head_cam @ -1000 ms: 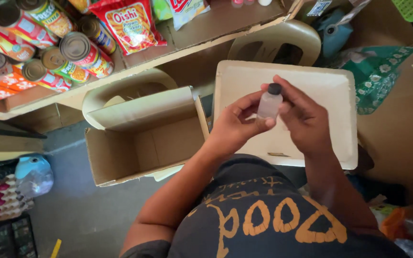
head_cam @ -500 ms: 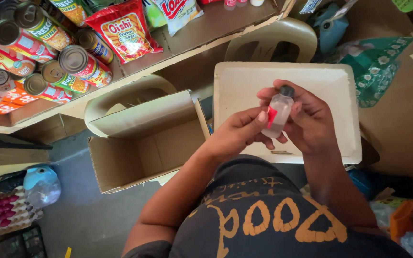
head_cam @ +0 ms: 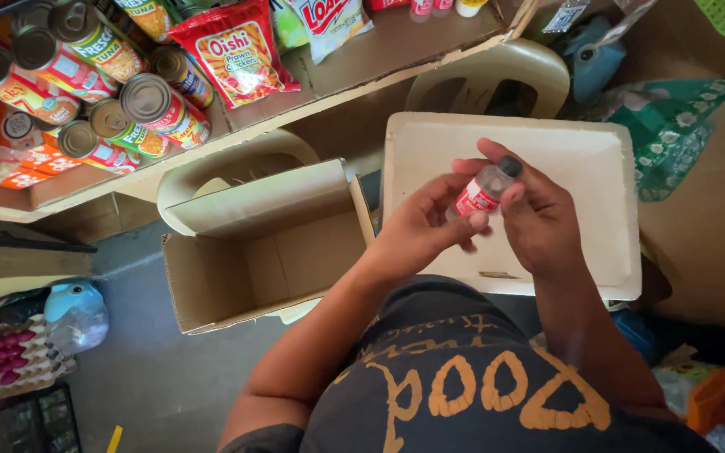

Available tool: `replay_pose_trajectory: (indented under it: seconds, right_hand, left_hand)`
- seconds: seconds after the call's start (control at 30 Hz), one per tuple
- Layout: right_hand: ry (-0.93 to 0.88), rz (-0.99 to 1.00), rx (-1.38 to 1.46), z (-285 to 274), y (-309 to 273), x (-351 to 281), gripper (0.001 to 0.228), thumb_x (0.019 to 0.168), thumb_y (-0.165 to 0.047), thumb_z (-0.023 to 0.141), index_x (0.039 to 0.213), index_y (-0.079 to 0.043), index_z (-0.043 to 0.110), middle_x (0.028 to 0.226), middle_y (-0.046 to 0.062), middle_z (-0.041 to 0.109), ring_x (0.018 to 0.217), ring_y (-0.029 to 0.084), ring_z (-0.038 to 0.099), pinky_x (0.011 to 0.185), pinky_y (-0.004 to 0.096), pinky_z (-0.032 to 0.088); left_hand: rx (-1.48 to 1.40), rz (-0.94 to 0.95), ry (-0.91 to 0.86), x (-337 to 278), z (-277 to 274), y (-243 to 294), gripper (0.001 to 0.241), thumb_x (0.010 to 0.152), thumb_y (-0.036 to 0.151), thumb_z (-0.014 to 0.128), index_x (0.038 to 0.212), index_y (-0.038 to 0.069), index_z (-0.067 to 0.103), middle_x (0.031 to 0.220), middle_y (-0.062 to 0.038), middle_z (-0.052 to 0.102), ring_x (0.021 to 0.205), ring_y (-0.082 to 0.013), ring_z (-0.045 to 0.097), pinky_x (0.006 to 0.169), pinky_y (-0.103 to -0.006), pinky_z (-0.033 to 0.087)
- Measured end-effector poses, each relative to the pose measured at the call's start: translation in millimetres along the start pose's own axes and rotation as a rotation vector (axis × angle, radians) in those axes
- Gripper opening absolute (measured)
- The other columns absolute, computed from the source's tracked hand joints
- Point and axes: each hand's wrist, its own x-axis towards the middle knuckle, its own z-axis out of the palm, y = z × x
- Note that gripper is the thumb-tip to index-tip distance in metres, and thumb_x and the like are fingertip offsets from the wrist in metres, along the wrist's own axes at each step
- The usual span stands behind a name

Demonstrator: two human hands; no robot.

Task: Selecting various canned goods, snacks, and small items from retail shelves and placing them into a box.

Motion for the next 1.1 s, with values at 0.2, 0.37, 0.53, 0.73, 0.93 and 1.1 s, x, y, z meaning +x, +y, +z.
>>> replay_pose_trajectory:
  seconds: [0.2, 0.37, 0.53, 0.73, 0.93, 1.1]
  right_hand:
    - [0.013, 0.015, 0.080, -2, 2, 3, 0.052, 0.112, -0.034, 0.054, 0.147, 0.003, 0.054, 0.138, 0.018, 0.067, 0.116, 0.021, 0.067, 0.098, 0.033, 0.054]
    - [0.091, -0.040, -0.106, -1, 0, 8, 0.032, 0.111, -0.019, 0.060, 0.131, 0.006, 0.063, 0.130, 0.015, 0.066, 0.120, 0.019, 0.064, 0.108, 0.034, 0.052]
    - [0.152, -0.043, -0.215, 0, -4, 6, 0.023, 0.111, -0.013, 0.059, 0.123, 0.005, 0.067, 0.124, 0.010, 0.063, 0.115, 0.016, 0.060, 0.103, 0.030, 0.049]
    - [0.199, -0.018, -0.153, -5, -1, 8, 0.032, 0.116, -0.022, 0.050, 0.120, 0.003, 0.069, 0.125, 0.010, 0.066, 0.113, 0.013, 0.059, 0.105, 0.028, 0.047]
    - [0.240, 0.000, -0.156, -5, -7, 7, 0.030, 0.114, -0.017, 0.047, 0.117, 0.002, 0.069, 0.119, 0.009, 0.067, 0.109, 0.012, 0.060, 0.101, 0.028, 0.047]
    - [0.205, -0.077, -0.117, -20, 11, 3, 0.016, 0.113, -0.006, 0.056, 0.108, 0.004, 0.068, 0.107, 0.008, 0.064, 0.101, 0.013, 0.058, 0.095, 0.029, 0.047]
  left_hand:
    - [0.089, 0.021, -0.027, -1, -11, -21, 0.052, 0.101, 0.020, 0.074, 0.143, -0.003, 0.054, 0.111, -0.008, 0.067, 0.098, -0.0138, 0.065, 0.082, -0.0315, 0.057]
    - [0.251, 0.079, 0.092, -2, -6, -18, 0.055, 0.098, 0.020, 0.073, 0.144, 0.002, 0.048, 0.116, -0.005, 0.064, 0.098, -0.0107, 0.061, 0.085, -0.0280, 0.055]
    - [0.360, 0.126, 0.124, -4, 0, -13, 0.053, 0.099, 0.019, 0.073, 0.144, 0.002, 0.050, 0.118, -0.006, 0.065, 0.105, -0.0099, 0.060, 0.091, -0.0259, 0.054]
    - [0.304, 0.126, 0.143, 1, 2, -18, 0.053, 0.097, 0.013, 0.075, 0.142, 0.001, 0.050, 0.123, -0.007, 0.065, 0.111, -0.0110, 0.062, 0.094, -0.0265, 0.054]
    - [0.350, 0.194, 0.145, 3, 3, -17, 0.049, 0.099, 0.011, 0.075, 0.142, 0.004, 0.052, 0.121, -0.007, 0.065, 0.111, -0.0110, 0.063, 0.094, -0.0264, 0.055]
    - [0.472, 0.172, 0.186, 3, 6, -12, 0.044, 0.095, 0.002, 0.074, 0.136, 0.007, 0.058, 0.120, -0.005, 0.066, 0.104, -0.0104, 0.064, 0.084, -0.0255, 0.055]
